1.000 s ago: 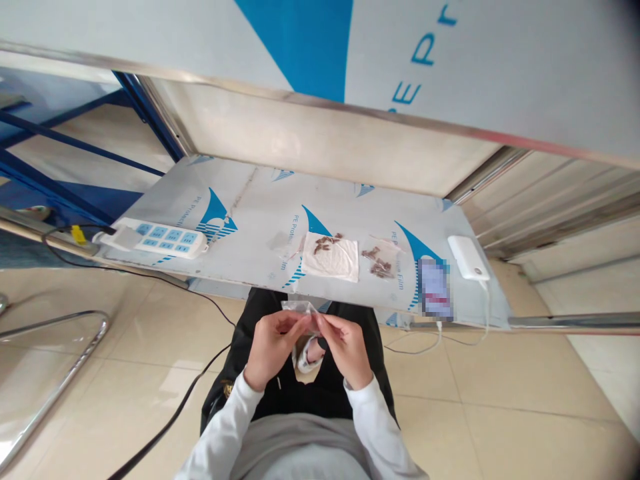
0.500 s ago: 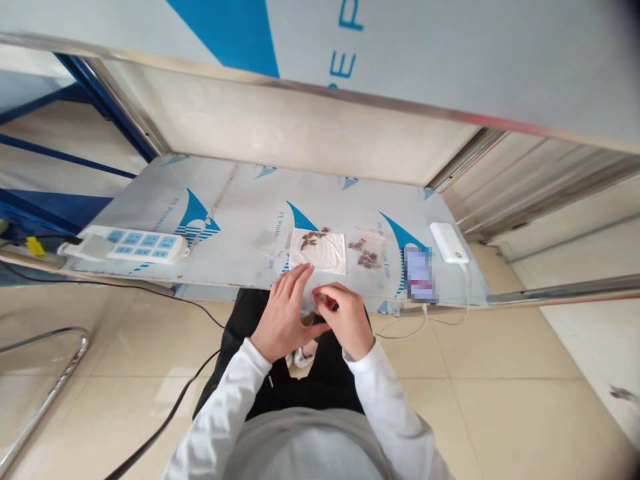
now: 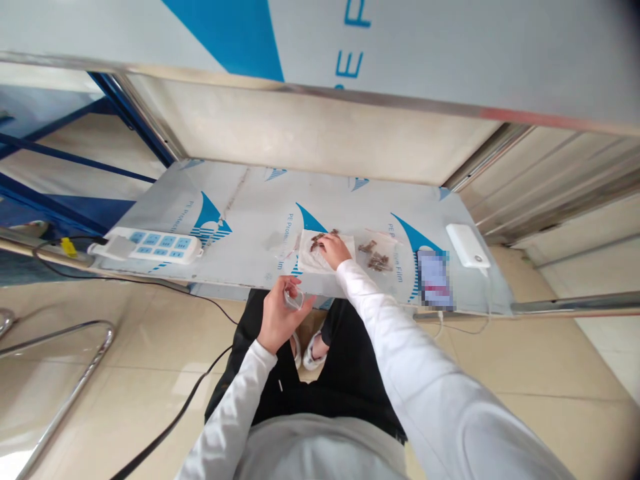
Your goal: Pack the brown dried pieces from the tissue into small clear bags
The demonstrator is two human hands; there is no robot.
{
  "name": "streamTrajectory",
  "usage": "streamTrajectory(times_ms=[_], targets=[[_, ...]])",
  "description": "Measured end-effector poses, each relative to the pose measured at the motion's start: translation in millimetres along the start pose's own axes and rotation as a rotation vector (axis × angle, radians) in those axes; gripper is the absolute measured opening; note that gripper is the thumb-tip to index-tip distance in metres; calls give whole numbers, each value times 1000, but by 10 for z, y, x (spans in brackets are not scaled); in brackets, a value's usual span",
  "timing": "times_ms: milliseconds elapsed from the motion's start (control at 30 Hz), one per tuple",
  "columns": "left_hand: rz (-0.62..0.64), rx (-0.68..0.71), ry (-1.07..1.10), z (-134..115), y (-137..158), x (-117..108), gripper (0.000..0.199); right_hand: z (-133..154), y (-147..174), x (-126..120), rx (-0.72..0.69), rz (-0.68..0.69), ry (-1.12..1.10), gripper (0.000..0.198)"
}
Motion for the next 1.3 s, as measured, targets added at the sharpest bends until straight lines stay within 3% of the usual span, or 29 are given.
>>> streamTrajectory(times_ms=[233,367,467,533,600,700,867,1067,1133,1200,1300], targets=[[62,-18,34,52,32,70,33,-13,6,51,50,27,87,27],[65,-5,50,46,-58,105,31,44,45,-116,106,-22,80,25],[49,25,43,5,-146,134,29,253,326,-424,130,-152,-47,22],[49,56,52,-46,-196,179,29,438,636,-676,114,-300,-301,21],[67,89,85,-117,-231,252,28,608,933,-860,74,-306,-455,19],[103,117,147,-235,-253,383,26,751,1194,-980,26,-216,-390,11],[114,135,153,-343,-233,494,28,732,1236,-972,-46,-122,-164,16],[67,114,176,-264,-207,416,25,704,1208,-908,-62,-156,-330,22],[9,94,151,-208,-202,357,23,589,1047,-794,8,-209,-398,24],[-40,73,117,-152,-193,295,22,429,773,-608,79,-219,-331,24],[-57,49,92,-84,-164,203,22,233,286,-258,50,-62,-84,26]])
Point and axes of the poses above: each hand's wrist, its own y-axis away from the middle knuckle, its own x-axis out of the palm, z = x × y, the point moved 3 cm from there along -y, towards the middle knuckle, and after that the axes turned 6 degrees about y, right-handed, at the moved point
